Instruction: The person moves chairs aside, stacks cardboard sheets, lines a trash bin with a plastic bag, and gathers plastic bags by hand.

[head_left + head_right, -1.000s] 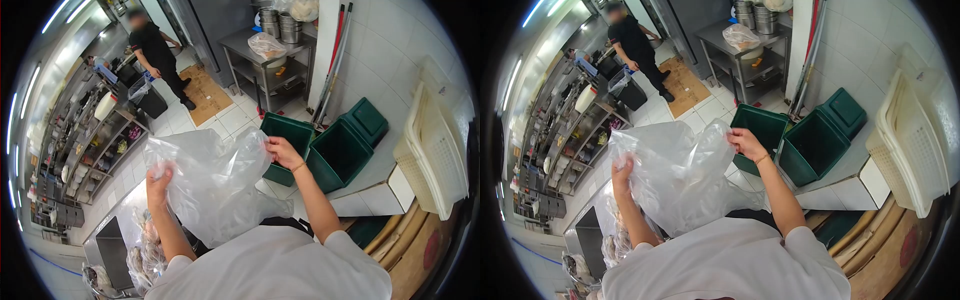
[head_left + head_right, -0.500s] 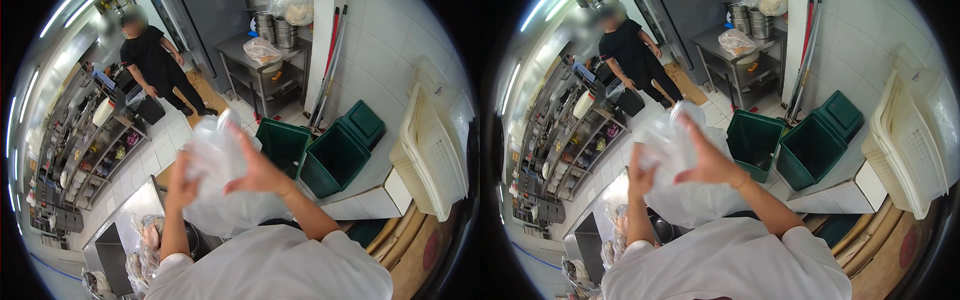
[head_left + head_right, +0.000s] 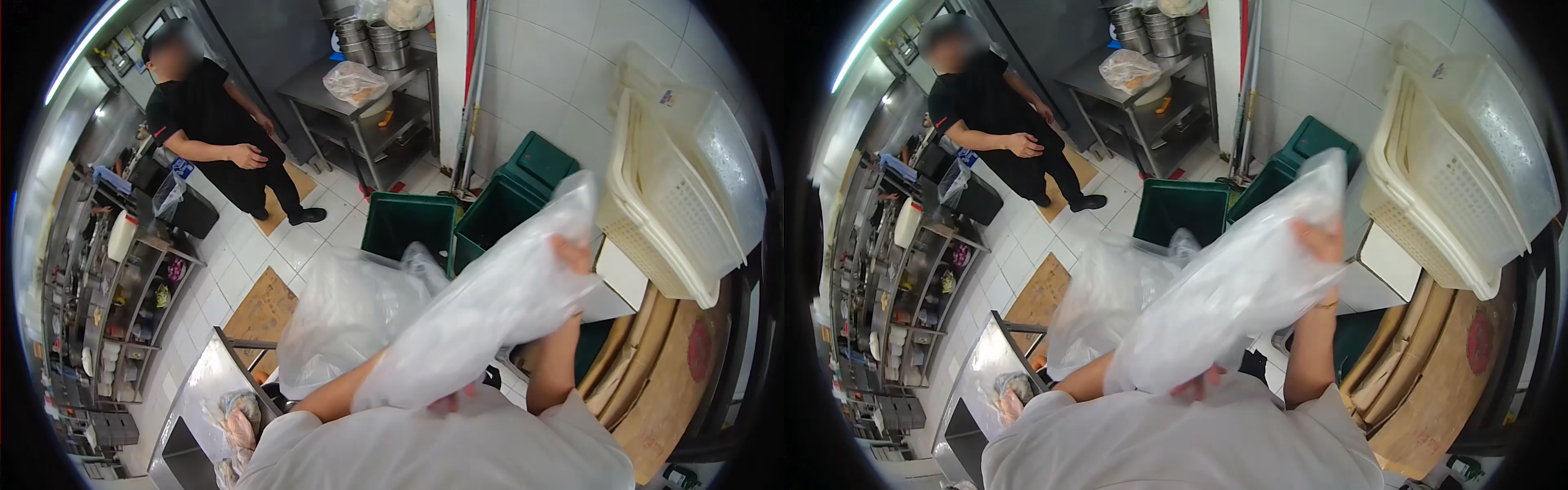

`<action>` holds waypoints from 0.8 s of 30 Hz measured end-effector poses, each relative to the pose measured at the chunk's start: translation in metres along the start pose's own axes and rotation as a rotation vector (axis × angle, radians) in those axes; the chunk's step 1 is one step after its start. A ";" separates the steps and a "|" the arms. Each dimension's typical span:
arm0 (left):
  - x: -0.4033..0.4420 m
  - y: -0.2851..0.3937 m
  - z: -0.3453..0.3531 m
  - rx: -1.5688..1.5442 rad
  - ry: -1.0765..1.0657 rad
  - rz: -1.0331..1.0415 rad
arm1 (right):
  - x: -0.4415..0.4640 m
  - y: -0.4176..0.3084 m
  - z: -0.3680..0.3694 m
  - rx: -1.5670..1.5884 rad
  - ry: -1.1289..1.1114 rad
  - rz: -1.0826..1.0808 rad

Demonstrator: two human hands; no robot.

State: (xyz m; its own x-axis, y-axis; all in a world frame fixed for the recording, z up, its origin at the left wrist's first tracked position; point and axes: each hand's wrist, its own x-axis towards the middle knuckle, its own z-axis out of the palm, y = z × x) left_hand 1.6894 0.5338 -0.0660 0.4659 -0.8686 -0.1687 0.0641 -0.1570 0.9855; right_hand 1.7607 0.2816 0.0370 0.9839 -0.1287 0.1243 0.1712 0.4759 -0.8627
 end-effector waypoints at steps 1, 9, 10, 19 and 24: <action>-0.014 -0.007 -0.007 0.006 -0.081 -0.064 | 0.005 -0.020 0.004 0.110 0.040 -0.019; -0.138 0.011 -0.064 -0.015 -0.353 -0.530 | 0.058 0.125 -0.137 0.556 0.184 -0.058; -0.147 0.024 -0.065 0.053 -0.298 -0.671 | 0.062 0.160 -0.153 0.482 0.274 0.108; -0.270 0.085 -0.134 0.154 0.254 -0.770 | 0.018 0.393 -0.085 0.111 0.685 1.070; -0.270 0.070 -0.192 0.180 0.200 -0.829 | 0.019 0.480 -0.039 0.143 0.680 1.161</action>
State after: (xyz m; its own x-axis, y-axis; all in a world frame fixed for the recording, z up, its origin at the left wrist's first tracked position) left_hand 1.7378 0.8475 0.0522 0.4780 -0.3452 -0.8077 0.3183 -0.7889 0.5256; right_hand 1.8594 0.4737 -0.3940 0.3498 0.0249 -0.9365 -0.6898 0.6832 -0.2395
